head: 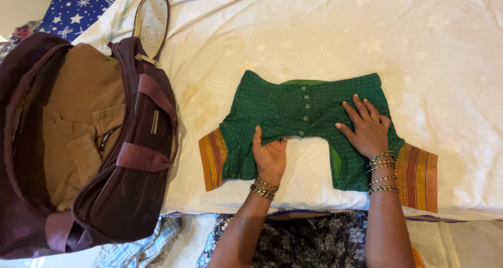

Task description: The person takes a green blouse out of a bag on a bed and folds it into a small rectangle by hand.

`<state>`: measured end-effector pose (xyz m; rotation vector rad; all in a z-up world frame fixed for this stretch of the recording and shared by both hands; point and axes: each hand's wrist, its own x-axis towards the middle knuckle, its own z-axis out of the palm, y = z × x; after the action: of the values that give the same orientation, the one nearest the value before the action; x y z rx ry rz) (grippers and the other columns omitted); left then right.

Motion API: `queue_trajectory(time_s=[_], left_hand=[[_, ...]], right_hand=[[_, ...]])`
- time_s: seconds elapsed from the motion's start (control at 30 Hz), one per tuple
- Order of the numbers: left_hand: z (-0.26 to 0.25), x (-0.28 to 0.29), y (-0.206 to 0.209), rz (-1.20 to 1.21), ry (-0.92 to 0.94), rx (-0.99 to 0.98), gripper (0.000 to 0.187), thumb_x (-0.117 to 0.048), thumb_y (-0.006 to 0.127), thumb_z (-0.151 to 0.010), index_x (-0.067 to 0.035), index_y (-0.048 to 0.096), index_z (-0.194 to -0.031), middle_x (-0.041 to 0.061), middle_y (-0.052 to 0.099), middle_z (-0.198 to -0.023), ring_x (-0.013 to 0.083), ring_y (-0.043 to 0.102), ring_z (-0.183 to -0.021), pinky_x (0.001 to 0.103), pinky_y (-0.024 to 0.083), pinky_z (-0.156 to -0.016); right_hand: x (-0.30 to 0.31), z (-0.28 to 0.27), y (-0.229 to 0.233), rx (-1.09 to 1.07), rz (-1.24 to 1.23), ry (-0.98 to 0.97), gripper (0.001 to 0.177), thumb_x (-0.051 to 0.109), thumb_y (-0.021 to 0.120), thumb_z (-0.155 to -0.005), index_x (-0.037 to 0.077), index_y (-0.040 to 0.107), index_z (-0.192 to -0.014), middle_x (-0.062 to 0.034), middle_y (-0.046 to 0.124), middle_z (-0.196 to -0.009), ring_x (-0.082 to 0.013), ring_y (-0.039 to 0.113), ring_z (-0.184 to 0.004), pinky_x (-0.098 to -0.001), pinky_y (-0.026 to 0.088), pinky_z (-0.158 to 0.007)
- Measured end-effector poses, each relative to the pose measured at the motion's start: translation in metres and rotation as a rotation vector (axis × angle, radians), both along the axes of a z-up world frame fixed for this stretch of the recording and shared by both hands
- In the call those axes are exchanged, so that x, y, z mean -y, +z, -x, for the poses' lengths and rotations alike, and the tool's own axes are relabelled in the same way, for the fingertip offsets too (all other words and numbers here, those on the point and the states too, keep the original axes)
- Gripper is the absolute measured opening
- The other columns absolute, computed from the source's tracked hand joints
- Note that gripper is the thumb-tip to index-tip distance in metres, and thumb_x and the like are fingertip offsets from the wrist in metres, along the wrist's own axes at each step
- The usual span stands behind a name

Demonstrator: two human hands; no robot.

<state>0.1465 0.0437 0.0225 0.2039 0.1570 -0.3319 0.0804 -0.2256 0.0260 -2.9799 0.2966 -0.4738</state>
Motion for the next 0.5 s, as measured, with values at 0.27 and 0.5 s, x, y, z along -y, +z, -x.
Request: queue_trajectory(time_s=[0.27, 0.5], left_hand=[[0.030, -0.005, -0.013, -0.117, 0.040, -0.092, 0.023, -0.024, 0.063, -0.102, -0.008, 0.063, -0.118, 0.008, 0.070, -0.118, 0.0189, 0.062, -0.101, 0.032, 0.049, -0.086], [0.035, 0.005, -0.036, -0.347, -0.069, -0.002, 0.042, -0.036, 0.057, -0.108, 0.004, 0.059, -0.122, 0.017, 0.067, -0.124, 0.0235, 0.063, -0.110, 0.037, 0.050, -0.098]], right_hand=[[0.004, -0.002, -0.006, 0.003, 0.005, 0.009, 0.071, 0.066, 0.052, -0.093, 0.027, 0.051, -0.153, -0.0044, 0.036, -0.168, -0.0257, 0.034, -0.149, -0.0485, 0.029, -0.107], [0.005, -0.002, -0.010, 0.004, 0.014, 0.009, 0.071, 0.065, 0.052, -0.094, 0.026, 0.051, -0.153, -0.0043, 0.036, -0.168, -0.0252, 0.034, -0.150, -0.0484, 0.030, -0.106]])
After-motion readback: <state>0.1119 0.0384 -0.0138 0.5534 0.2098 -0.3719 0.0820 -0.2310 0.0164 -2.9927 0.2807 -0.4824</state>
